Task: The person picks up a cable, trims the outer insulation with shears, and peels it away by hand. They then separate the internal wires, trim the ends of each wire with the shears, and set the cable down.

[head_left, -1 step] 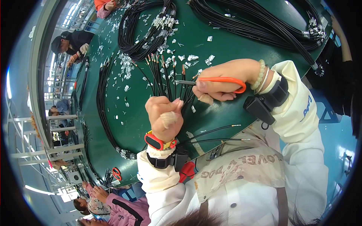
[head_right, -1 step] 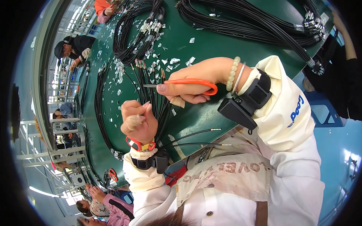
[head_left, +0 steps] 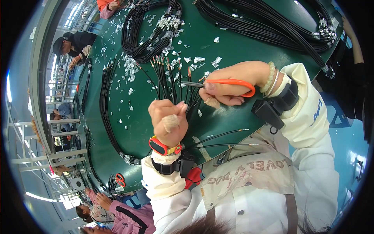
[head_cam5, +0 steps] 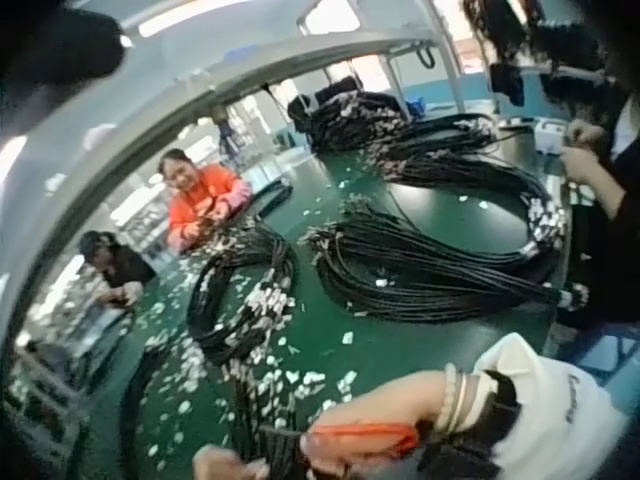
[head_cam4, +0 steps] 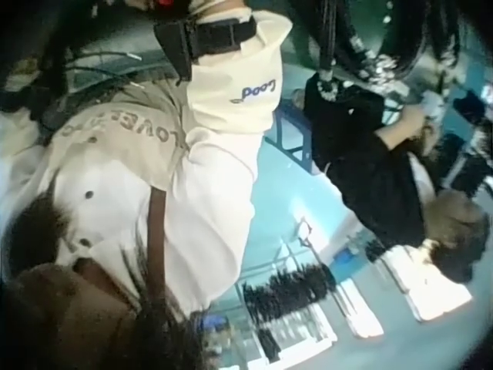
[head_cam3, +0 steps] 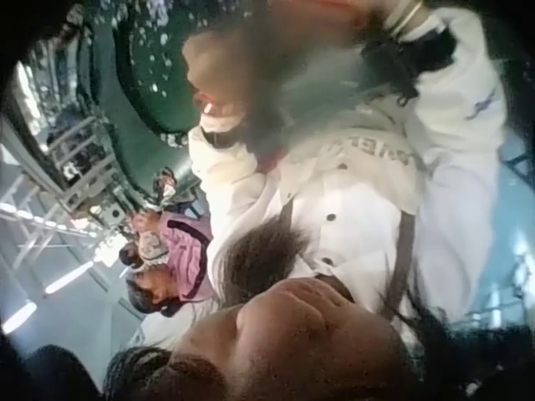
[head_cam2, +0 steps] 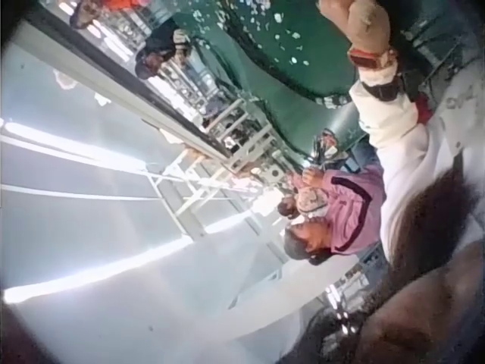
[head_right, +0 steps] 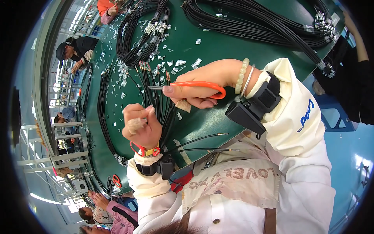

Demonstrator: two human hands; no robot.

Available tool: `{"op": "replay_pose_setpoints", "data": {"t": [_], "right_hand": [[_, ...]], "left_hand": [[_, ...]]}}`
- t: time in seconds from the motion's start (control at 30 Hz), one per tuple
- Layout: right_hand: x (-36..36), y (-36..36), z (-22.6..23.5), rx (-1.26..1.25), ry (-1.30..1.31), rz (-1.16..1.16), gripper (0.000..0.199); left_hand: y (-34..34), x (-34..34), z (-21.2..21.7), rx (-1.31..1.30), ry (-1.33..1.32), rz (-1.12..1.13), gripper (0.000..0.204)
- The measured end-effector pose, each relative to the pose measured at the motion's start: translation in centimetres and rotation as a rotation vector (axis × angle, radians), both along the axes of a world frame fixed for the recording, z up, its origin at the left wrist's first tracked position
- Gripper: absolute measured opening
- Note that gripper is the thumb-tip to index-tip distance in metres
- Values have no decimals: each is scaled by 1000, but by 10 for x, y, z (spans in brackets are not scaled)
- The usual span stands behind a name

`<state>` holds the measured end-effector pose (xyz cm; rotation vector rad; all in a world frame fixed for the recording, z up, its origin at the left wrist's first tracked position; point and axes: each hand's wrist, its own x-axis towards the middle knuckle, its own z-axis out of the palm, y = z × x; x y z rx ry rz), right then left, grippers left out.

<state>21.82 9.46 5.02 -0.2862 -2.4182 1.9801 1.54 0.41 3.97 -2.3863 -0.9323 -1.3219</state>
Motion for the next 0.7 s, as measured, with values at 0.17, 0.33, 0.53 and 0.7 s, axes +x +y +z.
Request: {"op": "replay_pose_setpoints", "data": {"t": [0.17,0.33,0.53,0.7], "right_hand": [[15,-5,-3,-84,450,-488,72],[21,22,-19,5,693,-649,75],[7,27,-35,141,690,-1036,54],[-11,18,-28,126,747,-936,35]], "left_hand": [[1,-2,0,-49,-153,294,24],[0,-14,-3,-196,-305,421,23],[-5,14,-4,-690,-112,70,25],[-23,29,-33,-805,390,-104,22]]}}
